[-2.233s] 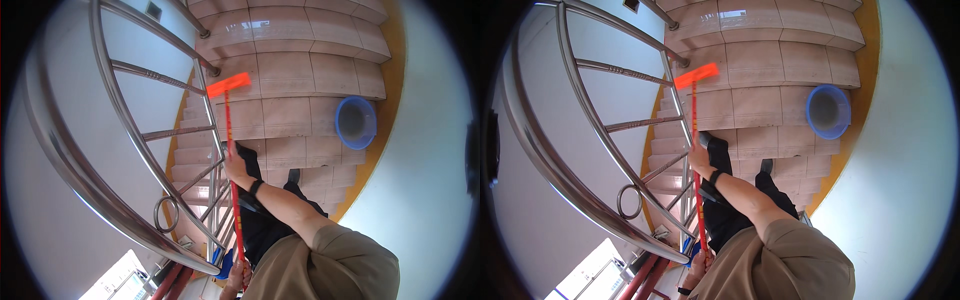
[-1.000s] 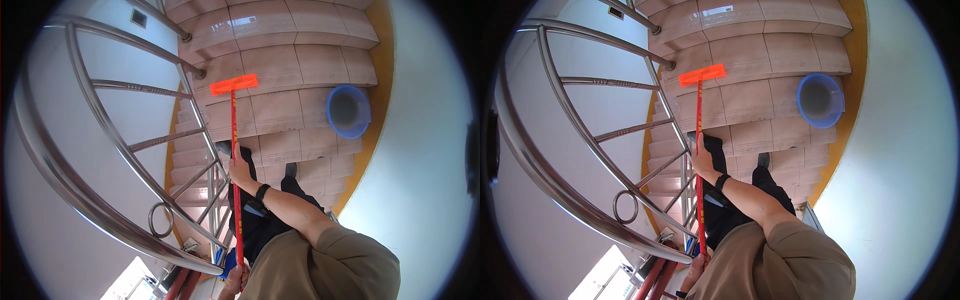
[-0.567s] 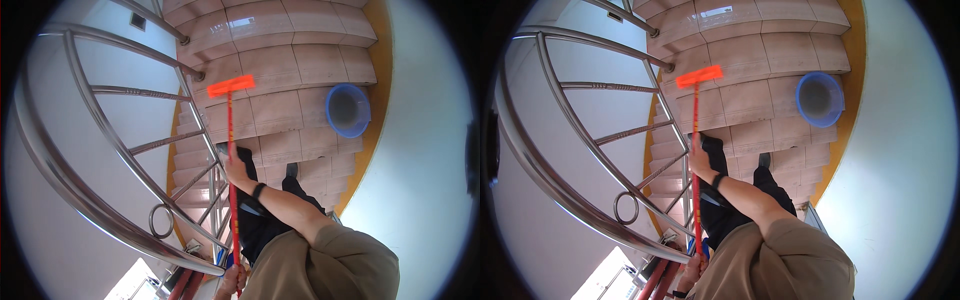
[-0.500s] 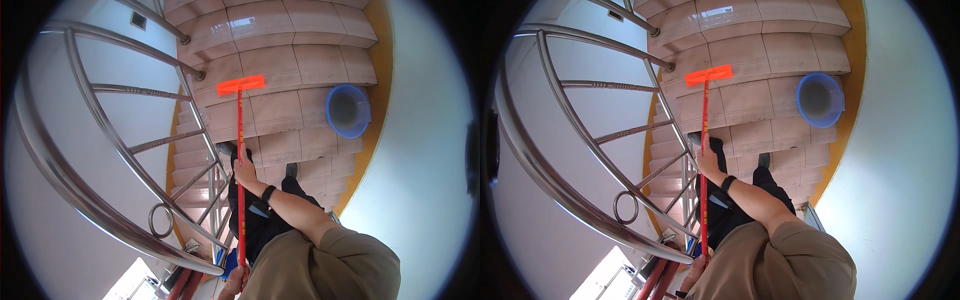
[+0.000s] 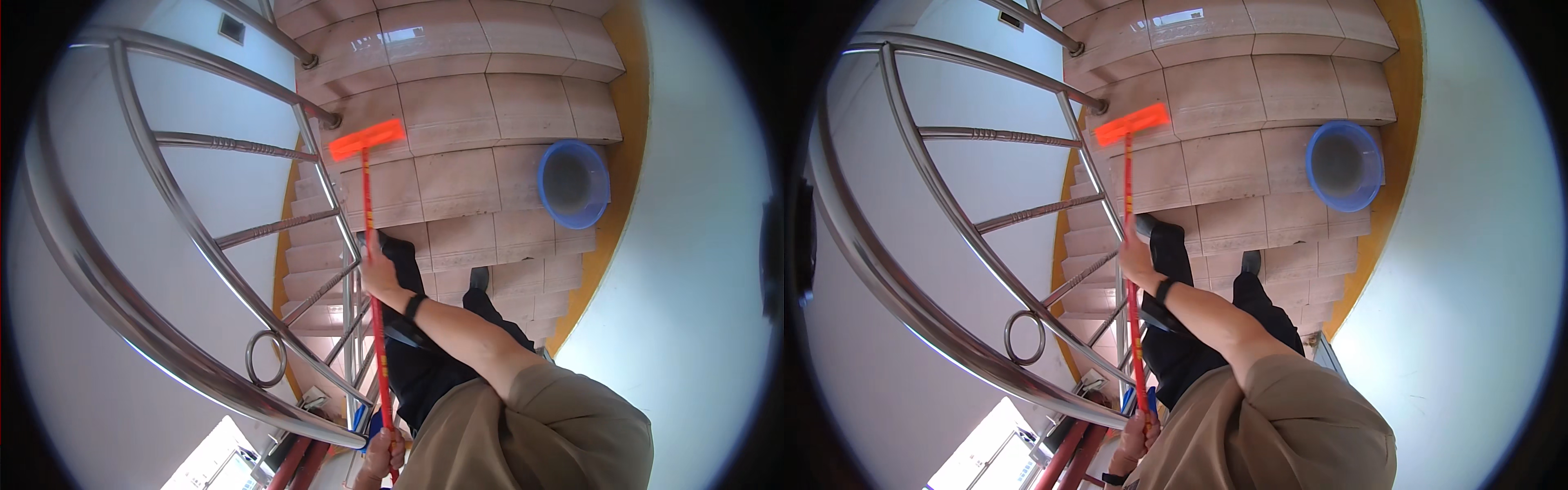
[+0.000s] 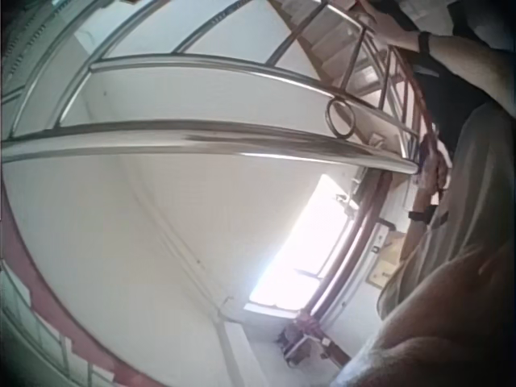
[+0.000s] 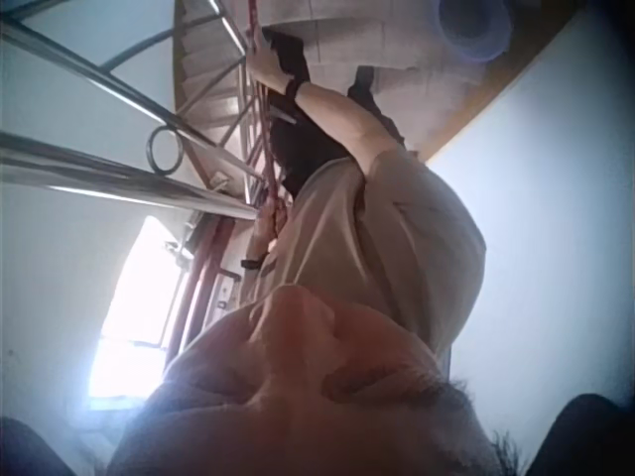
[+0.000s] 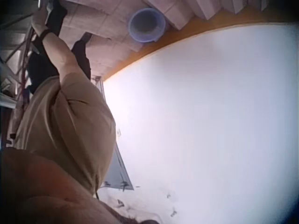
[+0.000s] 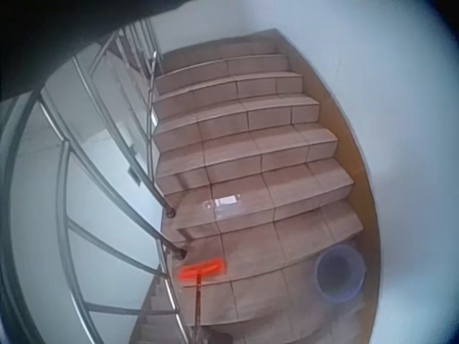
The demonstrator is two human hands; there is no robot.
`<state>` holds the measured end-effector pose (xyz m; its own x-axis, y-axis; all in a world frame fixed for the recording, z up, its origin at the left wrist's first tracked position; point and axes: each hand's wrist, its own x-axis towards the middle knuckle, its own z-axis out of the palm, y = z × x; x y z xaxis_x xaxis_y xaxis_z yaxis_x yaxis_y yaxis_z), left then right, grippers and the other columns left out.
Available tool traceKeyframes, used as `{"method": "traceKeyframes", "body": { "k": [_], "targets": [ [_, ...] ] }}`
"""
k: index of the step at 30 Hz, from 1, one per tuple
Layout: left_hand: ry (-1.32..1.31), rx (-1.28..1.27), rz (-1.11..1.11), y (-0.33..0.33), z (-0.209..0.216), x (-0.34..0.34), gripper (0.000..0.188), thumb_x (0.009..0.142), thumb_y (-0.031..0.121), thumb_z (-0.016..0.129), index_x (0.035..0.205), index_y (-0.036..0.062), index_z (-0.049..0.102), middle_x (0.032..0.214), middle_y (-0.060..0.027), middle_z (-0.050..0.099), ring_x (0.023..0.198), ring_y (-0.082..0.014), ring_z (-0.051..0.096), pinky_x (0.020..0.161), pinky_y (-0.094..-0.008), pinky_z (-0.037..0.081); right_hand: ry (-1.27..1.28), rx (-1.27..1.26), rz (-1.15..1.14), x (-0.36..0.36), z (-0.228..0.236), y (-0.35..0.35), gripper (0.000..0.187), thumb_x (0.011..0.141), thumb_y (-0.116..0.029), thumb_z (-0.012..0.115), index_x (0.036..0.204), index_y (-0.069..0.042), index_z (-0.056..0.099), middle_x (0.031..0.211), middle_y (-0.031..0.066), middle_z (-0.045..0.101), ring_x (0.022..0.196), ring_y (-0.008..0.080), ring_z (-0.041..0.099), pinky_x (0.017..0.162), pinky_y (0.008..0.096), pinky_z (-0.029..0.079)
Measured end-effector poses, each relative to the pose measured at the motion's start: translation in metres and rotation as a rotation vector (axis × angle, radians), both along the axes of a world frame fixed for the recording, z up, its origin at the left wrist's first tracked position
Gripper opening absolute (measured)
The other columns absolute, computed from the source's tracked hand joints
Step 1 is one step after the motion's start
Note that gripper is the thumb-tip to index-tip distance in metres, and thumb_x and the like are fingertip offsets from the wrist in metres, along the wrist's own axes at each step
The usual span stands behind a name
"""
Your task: Mopping a tiled staircase using a flat mop and water from a bucket.
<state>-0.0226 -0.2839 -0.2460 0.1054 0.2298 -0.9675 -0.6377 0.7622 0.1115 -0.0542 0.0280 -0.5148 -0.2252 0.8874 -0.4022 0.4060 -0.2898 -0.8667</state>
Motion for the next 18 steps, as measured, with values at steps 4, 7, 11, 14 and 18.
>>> {"method": "traceKeyframes", "body": {
  "k": [4,7,11,14,18],
  "targets": [
    [0.146,-0.027,-0.223,-0.011,-0.002,0.021,0.052,0.105,0.061,0.041,0.095,0.0106,0.052,0.062,0.0014,0.042,0.044,-0.0099,0.037,0.041,-0.0258,0.029,0.137,-0.338,-0.003,0.036,0.032,0.000,0.074,0.102,-0.013,0.045,0.164,-0.019,0.005,0.079,0.0254,0.068,0.056,0.0346,0.068,0.053,0.0458,0.058],
    [0.079,0.032,-0.067,0.009,0.000,0.011,0.051,0.105,0.060,0.041,0.093,0.0115,0.051,0.062,0.0021,0.041,0.045,-0.0091,0.037,0.042,-0.0253,0.030,0.127,-0.325,0.012,0.020,0.031,0.015,0.074,0.101,-0.012,0.046,0.164,-0.018,0.006,0.079,0.0253,0.069,0.057,0.0347,0.068,0.054,0.0457,0.057],
    [-0.039,0.000,0.085,0.039,-0.024,-0.009,0.049,0.106,0.059,0.041,0.095,0.0120,0.051,0.063,0.0017,0.041,0.045,-0.0091,0.036,0.042,-0.0251,0.031,0.010,0.059,0.003,-0.023,-0.012,0.043,0.076,0.099,-0.013,0.047,0.163,-0.016,0.007,0.083,0.0274,0.069,0.060,0.0386,0.068,0.059,0.0479,0.057],
    [-0.012,0.023,0.110,0.044,-0.025,-0.012,0.048,0.106,0.058,0.041,0.097,0.0126,0.050,0.063,0.0015,0.040,0.044,-0.0096,0.035,0.042,-0.0254,0.032,0.073,-0.263,0.068,-0.028,0.016,0.062,0.077,0.098,-0.013,0.049,0.163,-0.015,0.007,0.086,0.0288,0.069,0.063,0.0408,0.068,0.062,0.0481,0.057],
    [0.058,0.031,0.002,-0.001,-0.017,0.013,0.050,0.105,0.060,0.043,0.097,0.0117,0.052,0.063,0.0012,0.044,0.045,-0.0100,0.037,0.042,-0.0272,0.033,0.085,-0.256,0.058,0.005,0.008,0.016,0.077,0.098,-0.014,0.047,0.163,-0.016,0.006,0.084,0.0285,0.069,0.063,0.0403,0.069,0.062,0.0465,0.058]
  ]
}}
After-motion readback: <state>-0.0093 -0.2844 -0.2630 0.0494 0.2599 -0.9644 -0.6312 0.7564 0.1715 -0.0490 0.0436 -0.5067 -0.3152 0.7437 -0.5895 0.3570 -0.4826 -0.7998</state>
